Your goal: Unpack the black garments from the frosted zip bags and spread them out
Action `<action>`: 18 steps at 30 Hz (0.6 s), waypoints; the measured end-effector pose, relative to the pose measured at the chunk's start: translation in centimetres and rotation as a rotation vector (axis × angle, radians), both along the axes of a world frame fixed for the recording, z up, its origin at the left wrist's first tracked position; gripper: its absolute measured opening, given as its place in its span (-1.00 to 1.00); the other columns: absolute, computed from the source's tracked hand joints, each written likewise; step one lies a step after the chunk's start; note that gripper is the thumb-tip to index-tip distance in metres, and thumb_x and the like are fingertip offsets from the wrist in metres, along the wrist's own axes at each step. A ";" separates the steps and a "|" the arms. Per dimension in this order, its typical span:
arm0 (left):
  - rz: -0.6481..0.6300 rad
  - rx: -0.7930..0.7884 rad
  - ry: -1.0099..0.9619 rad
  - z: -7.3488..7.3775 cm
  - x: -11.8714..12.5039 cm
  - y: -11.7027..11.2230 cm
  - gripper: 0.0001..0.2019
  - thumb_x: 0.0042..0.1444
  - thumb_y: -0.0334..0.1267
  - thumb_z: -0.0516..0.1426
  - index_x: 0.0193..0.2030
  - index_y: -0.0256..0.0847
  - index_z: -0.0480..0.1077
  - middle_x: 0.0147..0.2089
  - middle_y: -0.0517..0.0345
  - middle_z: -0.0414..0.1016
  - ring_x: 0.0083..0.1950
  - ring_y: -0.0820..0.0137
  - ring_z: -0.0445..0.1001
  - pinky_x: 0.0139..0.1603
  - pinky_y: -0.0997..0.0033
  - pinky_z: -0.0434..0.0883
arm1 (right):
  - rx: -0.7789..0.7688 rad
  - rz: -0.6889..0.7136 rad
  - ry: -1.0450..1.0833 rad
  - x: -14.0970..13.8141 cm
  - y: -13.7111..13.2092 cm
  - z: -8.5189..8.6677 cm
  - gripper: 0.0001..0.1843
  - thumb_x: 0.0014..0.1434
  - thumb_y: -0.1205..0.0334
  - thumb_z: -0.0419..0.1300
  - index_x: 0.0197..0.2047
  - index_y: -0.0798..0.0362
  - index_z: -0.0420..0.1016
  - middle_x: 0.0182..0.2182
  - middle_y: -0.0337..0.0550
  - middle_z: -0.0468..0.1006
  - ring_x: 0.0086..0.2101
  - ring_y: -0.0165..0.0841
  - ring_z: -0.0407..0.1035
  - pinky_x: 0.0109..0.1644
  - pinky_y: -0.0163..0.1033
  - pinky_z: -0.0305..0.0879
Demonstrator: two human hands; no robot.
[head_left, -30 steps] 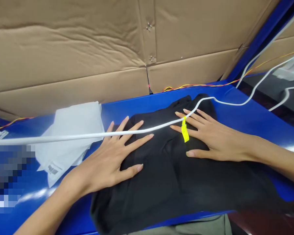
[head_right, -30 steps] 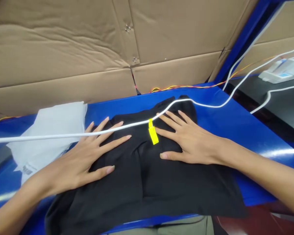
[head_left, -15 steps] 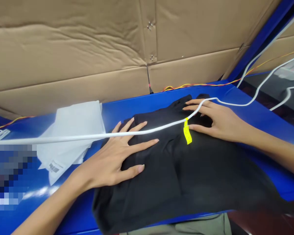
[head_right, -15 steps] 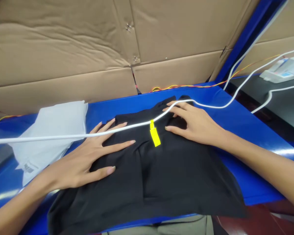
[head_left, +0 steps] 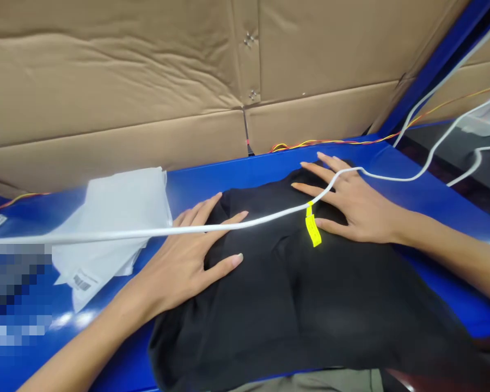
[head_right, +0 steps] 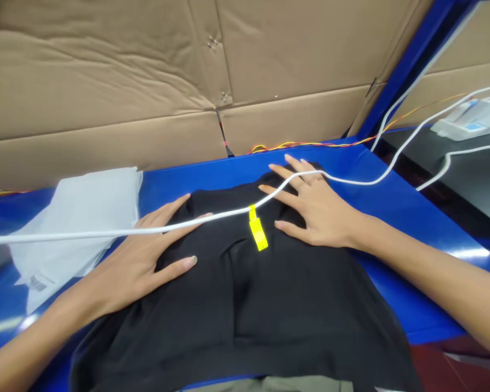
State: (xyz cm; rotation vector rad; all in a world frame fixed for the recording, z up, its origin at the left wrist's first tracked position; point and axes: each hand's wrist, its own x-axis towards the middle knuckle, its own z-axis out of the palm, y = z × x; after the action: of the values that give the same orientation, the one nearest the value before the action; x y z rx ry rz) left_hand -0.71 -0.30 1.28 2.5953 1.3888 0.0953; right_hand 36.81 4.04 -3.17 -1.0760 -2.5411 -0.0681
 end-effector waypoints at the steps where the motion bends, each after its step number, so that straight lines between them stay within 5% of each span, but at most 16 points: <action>1: -0.006 0.006 0.001 0.0 -0.1 0.0 -0.32 0.44 0.33 -0.05 0.60 0.26 0.12 0.74 0.02 -0.24 0.69 -0.20 -0.07 0.57 -0.46 0.08 | -0.032 0.027 -0.008 0.1 0.2 -0.1 -0.30 0.46 -0.19 0.08 0.55 -0.14 0.24 0.57 0.07 0.14 0.55 0.20 -0.12 0.49 0.51 0.00; 7: -0.016 -0.017 0.016 0.3 -0.1 0.0 -0.32 0.44 0.32 -0.05 0.61 0.25 0.10 0.74 0.03 -0.28 0.69 -0.22 -0.07 0.57 -0.48 0.08 | -0.033 0.004 -0.017 0.2 1.2 -0.1 -0.37 0.53 -0.20 -0.04 0.45 -0.07 0.42 0.34 0.14 0.49 0.24 0.10 0.45 0.27 0.28 0.38; 18: -0.005 -0.020 0.010 0.6 -0.1 -0.1 -0.30 0.43 0.35 -0.06 0.61 0.21 0.12 0.72 -0.02 -0.16 0.67 -0.22 -0.02 0.56 -0.47 0.11 | 0.134 -0.036 -0.022 -0.1 1.8 -0.1 -0.45 0.56 -0.03 -0.07 0.26 0.03 0.62 -0.09 0.13 0.69 -0.15 -0.04 0.57 -0.06 0.02 0.41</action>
State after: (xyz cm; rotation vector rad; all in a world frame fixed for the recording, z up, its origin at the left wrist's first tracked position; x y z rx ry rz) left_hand -0.79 -0.39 1.84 2.5868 1.3798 0.0674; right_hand 36.72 5.88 -3.31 -1.0740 -2.4965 -0.2570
